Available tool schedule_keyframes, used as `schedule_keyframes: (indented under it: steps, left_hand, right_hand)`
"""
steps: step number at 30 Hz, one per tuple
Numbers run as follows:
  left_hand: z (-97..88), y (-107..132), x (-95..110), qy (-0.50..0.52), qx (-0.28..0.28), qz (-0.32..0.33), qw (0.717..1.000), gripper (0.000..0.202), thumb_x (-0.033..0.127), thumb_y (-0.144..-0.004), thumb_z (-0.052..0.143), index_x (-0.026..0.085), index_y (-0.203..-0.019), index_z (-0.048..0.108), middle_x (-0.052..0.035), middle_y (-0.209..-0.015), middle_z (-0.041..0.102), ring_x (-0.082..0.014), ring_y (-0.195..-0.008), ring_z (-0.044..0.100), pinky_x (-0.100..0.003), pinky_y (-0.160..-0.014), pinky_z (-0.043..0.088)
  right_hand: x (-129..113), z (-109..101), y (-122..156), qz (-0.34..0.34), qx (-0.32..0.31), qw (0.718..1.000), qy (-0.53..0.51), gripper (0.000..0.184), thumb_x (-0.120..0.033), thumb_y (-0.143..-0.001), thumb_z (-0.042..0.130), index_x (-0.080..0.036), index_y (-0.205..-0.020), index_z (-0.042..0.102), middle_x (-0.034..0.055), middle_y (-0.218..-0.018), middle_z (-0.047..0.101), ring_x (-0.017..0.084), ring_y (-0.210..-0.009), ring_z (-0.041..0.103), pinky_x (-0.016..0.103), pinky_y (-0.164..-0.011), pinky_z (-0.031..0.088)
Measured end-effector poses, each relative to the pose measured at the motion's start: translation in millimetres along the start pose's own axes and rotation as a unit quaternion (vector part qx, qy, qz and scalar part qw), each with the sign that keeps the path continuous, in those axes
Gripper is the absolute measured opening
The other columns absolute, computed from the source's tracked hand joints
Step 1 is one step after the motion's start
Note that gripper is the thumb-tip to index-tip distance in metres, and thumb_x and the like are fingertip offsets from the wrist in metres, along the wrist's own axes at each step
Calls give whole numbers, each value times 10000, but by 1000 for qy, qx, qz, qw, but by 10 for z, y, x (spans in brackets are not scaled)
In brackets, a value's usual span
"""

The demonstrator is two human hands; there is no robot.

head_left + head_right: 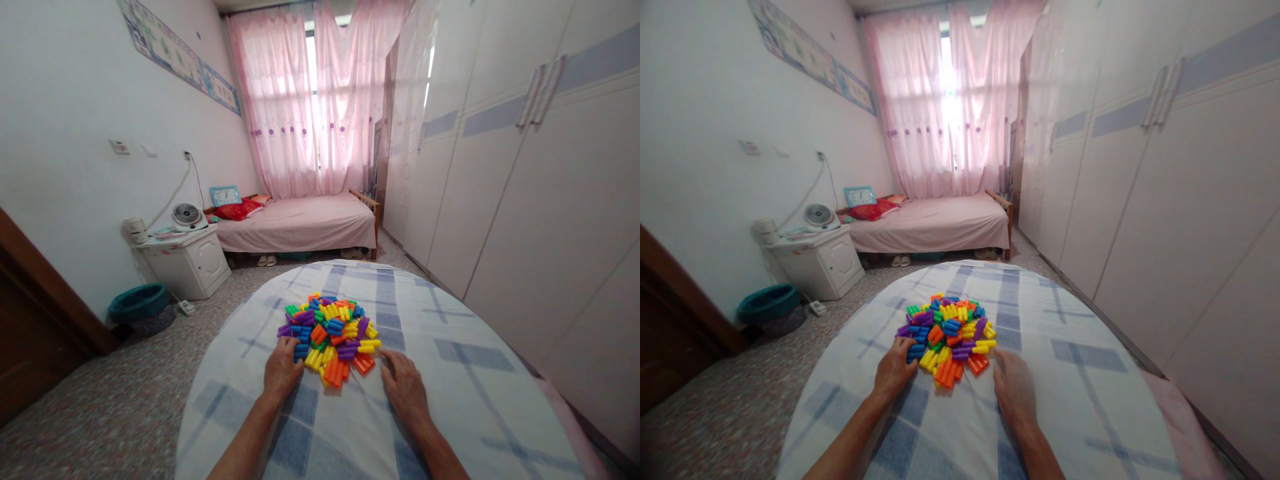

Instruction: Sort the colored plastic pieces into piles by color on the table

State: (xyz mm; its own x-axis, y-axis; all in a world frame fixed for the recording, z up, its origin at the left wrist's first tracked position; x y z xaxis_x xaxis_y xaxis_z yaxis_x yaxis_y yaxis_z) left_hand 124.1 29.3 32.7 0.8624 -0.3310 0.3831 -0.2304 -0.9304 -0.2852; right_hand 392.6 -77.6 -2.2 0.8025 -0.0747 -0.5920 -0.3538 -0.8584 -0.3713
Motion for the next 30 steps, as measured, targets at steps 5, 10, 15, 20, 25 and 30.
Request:
schedule_keyframes:
  steps: [5, 10, 15, 20, 25, 30]
  left_hand:
    - [-24, 5, -49, 54, 8, -19, 998, 314, 125, -699, 518, 206, -992, 598, -41, -994, 590, -185, -889, 598, -273, -736, 453]
    - [-210, -49, -141, 136, 67, -55, 987, 285, 150, -711, 544, 179, -992, 586, -41, -960, 603, -181, -889, 599, -302, -815, 464]
    - [-396, -297, 228, 155, 73, 14, 985, 282, 151, -694, 576, 186, -972, 603, -27, -951, 600, -166, -899, 591, -285, -828, 467]
    - [-360, -670, 707, 118, 41, 45, 991, 306, 148, -702, 584, 191, -1002, 628, -46, -984, 612, -178, -903, 604, -288, -813, 475]
    - [-253, -942, 919, 133, 31, 59, 989, 431, 267, -712, 656, 165, -1126, 597, -93, -1126, 601, -212, -1008, 605, -318, -887, 475]
    - [-243, -987, 958, 171, 45, 90, 980, 407, 316, -787, 606, 161, -1161, 579, -102, -1186, 598, -208, -1140, 551, -331, -998, 427]
  right_hand:
    - [4, -4, 3, 3, 0, 1000, -3, 332, -224, -819, 430, -172, -1093, 610, 77, -1111, 638, 211, -1049, 548, 347, -945, 400]
    - [-3, -4, -1, 4, -9, 1000, -3, 339, -234, -821, 421, -162, -1091, 613, 79, -1104, 639, 211, -1039, 548, 336, -942, 395]
    - [-2, -14, -5, 9, -11, 1000, 1, 352, -257, -814, 427, -168, -1091, 624, 78, -1114, 643, 212, -1044, 555, 328, -931, 398]
    - [20, -9, -3, 3, -15, 1000, -6, 370, -271, -818, 416, -152, -1103, 619, 89, -1135, 636, 216, -1063, 549, 336, -949, 395]
    - [52, 16, -2, 1, -17, 1000, -6, 382, -284, -822, 414, -138, -1113, 615, 98, -1137, 632, 225, -1067, 542, 352, -958, 392]
    - [47, 10, 0, 5, -16, 1000, -8, 381, -282, -820, 414, -138, -1108, 619, 100, -1131, 632, 227, -1062, 545, 352, -956, 396]
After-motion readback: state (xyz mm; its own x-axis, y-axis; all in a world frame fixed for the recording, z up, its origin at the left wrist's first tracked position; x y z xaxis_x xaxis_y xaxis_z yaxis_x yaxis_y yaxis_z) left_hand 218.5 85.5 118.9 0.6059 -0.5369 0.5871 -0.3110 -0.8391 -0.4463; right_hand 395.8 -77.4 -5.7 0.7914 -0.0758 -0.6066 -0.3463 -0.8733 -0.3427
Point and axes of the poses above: each hand's wrist, its own y-axis away from the middle knuckle, its own z-axis out of the palm, x = y × z, the point moved 3 cm from there along -y, towards the middle knuckle
